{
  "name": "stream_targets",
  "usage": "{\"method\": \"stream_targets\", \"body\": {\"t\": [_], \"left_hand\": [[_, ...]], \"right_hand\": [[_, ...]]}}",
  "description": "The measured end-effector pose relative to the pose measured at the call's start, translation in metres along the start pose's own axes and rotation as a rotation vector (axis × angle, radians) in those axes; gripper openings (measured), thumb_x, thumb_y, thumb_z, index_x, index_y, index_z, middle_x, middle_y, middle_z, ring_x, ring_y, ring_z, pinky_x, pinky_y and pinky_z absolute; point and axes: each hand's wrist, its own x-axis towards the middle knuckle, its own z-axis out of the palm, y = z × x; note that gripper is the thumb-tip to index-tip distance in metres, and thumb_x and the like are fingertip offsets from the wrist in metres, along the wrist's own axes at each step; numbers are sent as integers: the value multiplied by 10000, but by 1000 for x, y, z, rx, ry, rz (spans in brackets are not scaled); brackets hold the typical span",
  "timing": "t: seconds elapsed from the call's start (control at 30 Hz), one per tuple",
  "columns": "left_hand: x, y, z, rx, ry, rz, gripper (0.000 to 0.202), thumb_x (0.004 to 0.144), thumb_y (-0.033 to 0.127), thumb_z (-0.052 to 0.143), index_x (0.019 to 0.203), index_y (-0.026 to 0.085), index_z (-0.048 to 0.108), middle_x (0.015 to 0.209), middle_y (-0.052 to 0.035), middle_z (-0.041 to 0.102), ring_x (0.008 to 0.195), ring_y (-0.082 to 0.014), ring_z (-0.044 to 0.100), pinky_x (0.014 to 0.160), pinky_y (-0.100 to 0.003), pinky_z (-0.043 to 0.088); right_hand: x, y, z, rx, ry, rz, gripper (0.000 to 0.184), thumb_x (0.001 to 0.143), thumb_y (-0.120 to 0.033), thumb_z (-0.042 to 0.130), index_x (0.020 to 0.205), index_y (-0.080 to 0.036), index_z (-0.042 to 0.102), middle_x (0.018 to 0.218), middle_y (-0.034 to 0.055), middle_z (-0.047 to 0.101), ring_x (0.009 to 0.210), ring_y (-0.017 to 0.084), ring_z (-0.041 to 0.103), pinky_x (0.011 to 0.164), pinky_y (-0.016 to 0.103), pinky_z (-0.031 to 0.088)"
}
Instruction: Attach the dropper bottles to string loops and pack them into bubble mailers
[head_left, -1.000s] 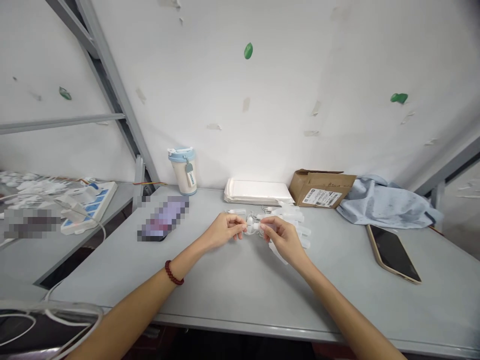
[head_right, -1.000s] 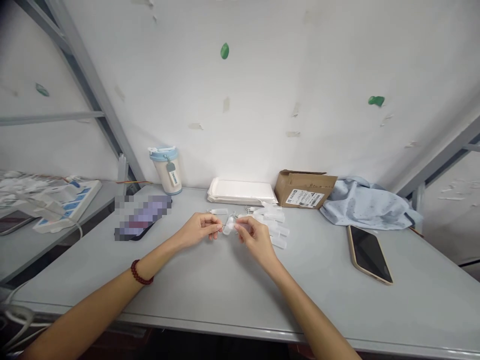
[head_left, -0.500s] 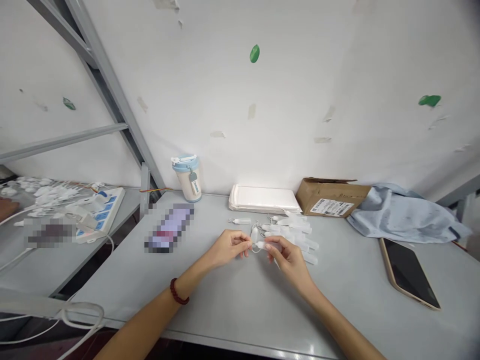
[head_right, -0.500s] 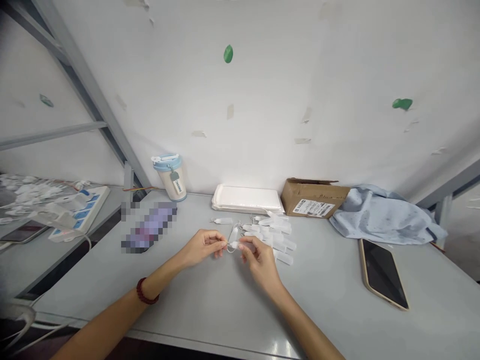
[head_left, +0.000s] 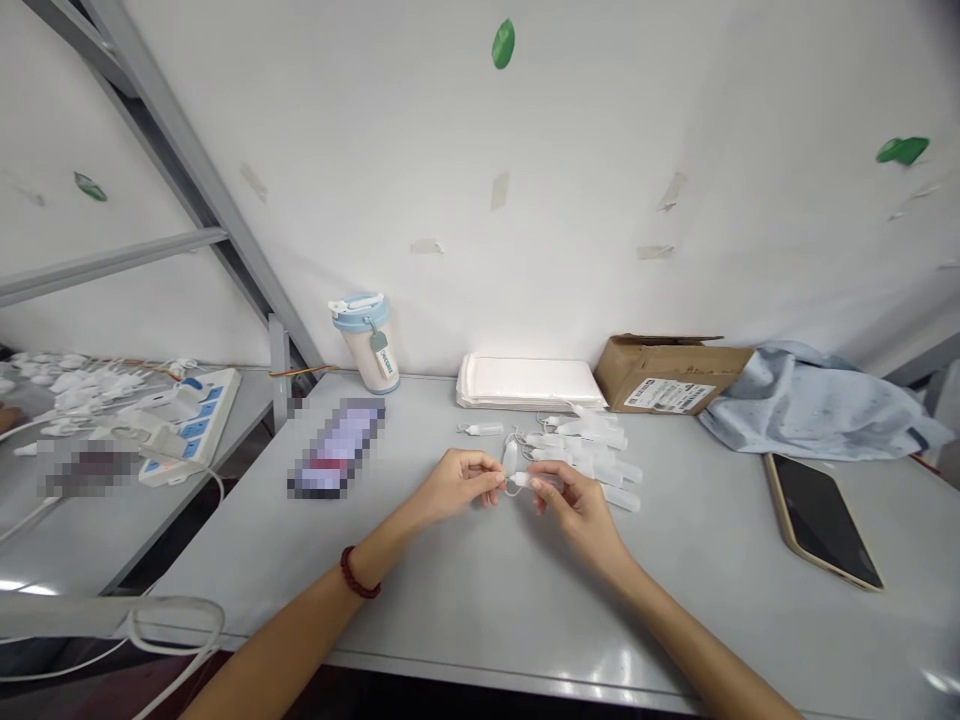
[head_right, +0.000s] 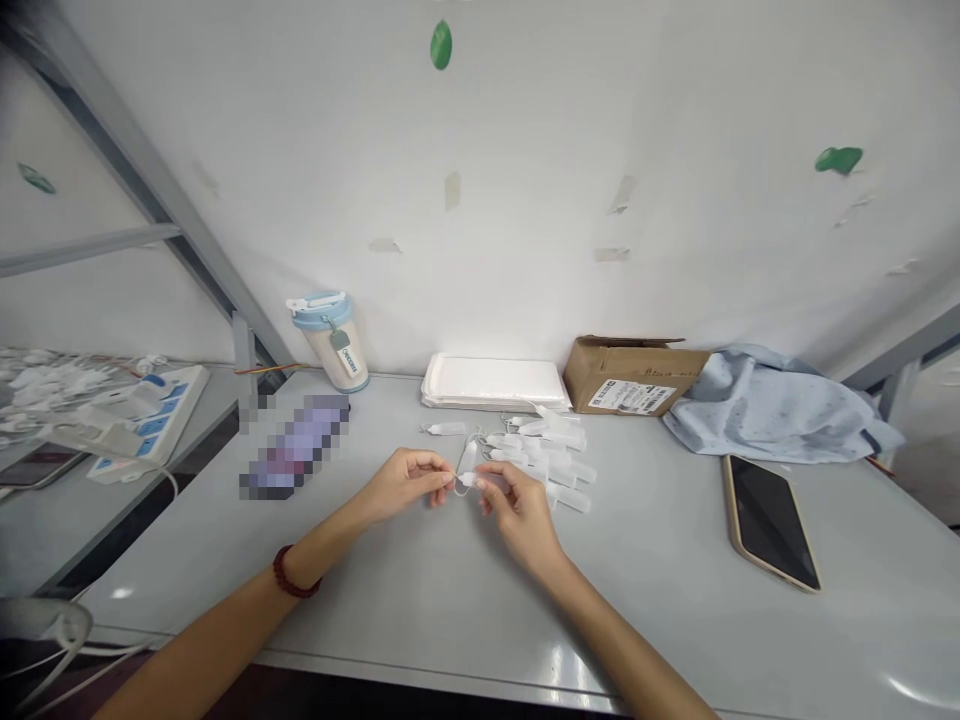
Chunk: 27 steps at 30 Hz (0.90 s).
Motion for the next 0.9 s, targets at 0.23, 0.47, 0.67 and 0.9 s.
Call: {"method": "stream_targets", "body": {"t": [0.23, 0.47, 0.67, 0.9], "left_hand": [[-1, 9, -2, -43, 4, -11, 296, 810, 411, 551, 741, 127, 596, 685, -18, 593, 552, -98, 541, 515, -217, 429], [-1, 5, -3, 73, -5, -44, 258, 771, 385, 601, 740, 129, 602, 651, -3, 587, 543, -91, 519, 503, -204, 398], [3, -5, -1, 73, 33, -21, 272, 766, 398, 599, 726, 129, 600, 639, -6, 589, 530, -95, 514, 509, -214, 403], [1, -2, 1, 81, 39, 6, 264, 756, 377, 607, 670, 128, 600, 607, -5, 572, 527, -94, 496, 531, -220, 405]], "right_hand": [[2, 4, 1, 12, 5, -8, 291, 790, -431, 540, 912, -176, 613, 583, -3, 592, 554, 155, 562, 543, 267, 414], [1, 5, 2, 3, 9, -9, 279, 796, -426, 538, 903, -179, 608, 574, -5, 587, 554, 158, 563, 544, 272, 423], [4, 4, 2, 27, 15, -4, 275, 783, -422, 549, 895, -179, 614, 547, -16, 583, 529, 154, 567, 538, 272, 438], [7, 8, 3, 64, -2, -3, 246, 771, -395, 558, 857, -172, 615, 546, -23, 573, 497, 140, 563, 533, 272, 457]]}}
